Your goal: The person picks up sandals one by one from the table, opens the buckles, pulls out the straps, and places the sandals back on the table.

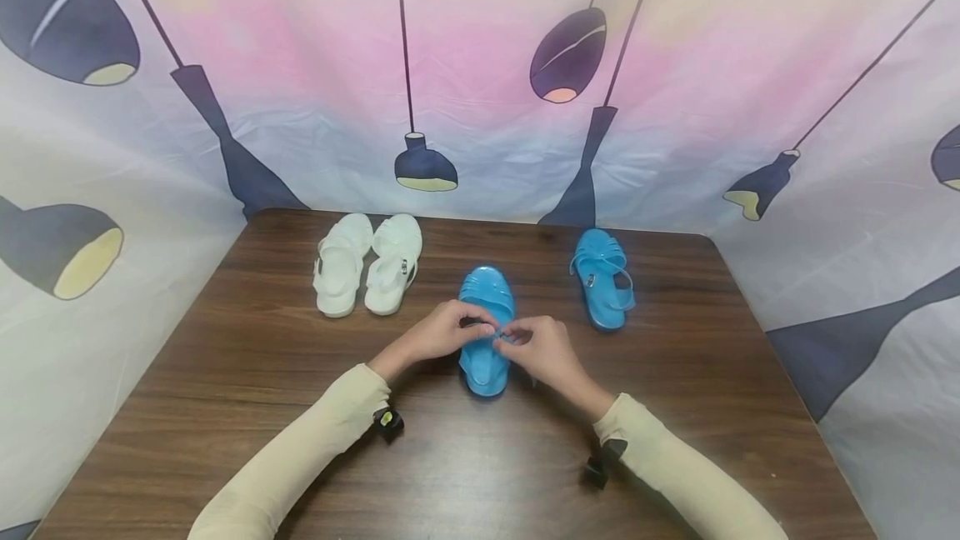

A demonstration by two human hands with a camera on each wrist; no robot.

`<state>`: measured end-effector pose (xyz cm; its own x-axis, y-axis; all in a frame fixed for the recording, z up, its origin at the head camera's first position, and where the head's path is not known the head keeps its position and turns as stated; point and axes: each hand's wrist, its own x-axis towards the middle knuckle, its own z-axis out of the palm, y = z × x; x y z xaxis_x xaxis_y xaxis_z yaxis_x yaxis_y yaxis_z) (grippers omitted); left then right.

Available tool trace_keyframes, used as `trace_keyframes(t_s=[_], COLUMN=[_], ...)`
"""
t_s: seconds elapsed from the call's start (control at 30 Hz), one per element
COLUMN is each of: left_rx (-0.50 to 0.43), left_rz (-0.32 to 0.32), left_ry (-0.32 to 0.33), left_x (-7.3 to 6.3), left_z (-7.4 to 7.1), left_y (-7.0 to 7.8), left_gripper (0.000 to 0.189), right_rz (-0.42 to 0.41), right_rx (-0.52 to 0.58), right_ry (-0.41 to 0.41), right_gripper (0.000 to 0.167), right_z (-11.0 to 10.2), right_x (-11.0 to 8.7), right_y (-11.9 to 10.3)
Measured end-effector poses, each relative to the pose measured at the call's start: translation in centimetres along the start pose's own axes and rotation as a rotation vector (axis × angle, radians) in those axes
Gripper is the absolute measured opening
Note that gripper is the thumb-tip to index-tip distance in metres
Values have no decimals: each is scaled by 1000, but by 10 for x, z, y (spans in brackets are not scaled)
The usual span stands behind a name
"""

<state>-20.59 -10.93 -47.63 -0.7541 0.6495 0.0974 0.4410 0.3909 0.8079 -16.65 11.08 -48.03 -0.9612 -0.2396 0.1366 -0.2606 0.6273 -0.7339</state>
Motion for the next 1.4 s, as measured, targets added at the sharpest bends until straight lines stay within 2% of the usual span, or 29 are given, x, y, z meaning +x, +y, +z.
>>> trace_keyframes(t_s=[0.6,0.77,1.0,1.2,1.4], left_rx=[31,29,-6,21,68], left_rz=[-67,-90,-47,-39,-81], left_ry=[91,81,26,69,140], left_x=[-2,-1,3,5,0], left_z=[3,3,6,6,-7], left_y=[4,5,3,0,0], left_gripper=[17,17,21,14,18], right_rz=[44,51,38,44,50], right_rx=[12,15,27,44,62], right_ry=[-9,1,9,12,19], right_gripper=[20,20,19,18,18], right_z=[1,2,2,2,1], right_x=[-2,-2,-2,-2,-4], right_y=[0,-1,0,2,6])
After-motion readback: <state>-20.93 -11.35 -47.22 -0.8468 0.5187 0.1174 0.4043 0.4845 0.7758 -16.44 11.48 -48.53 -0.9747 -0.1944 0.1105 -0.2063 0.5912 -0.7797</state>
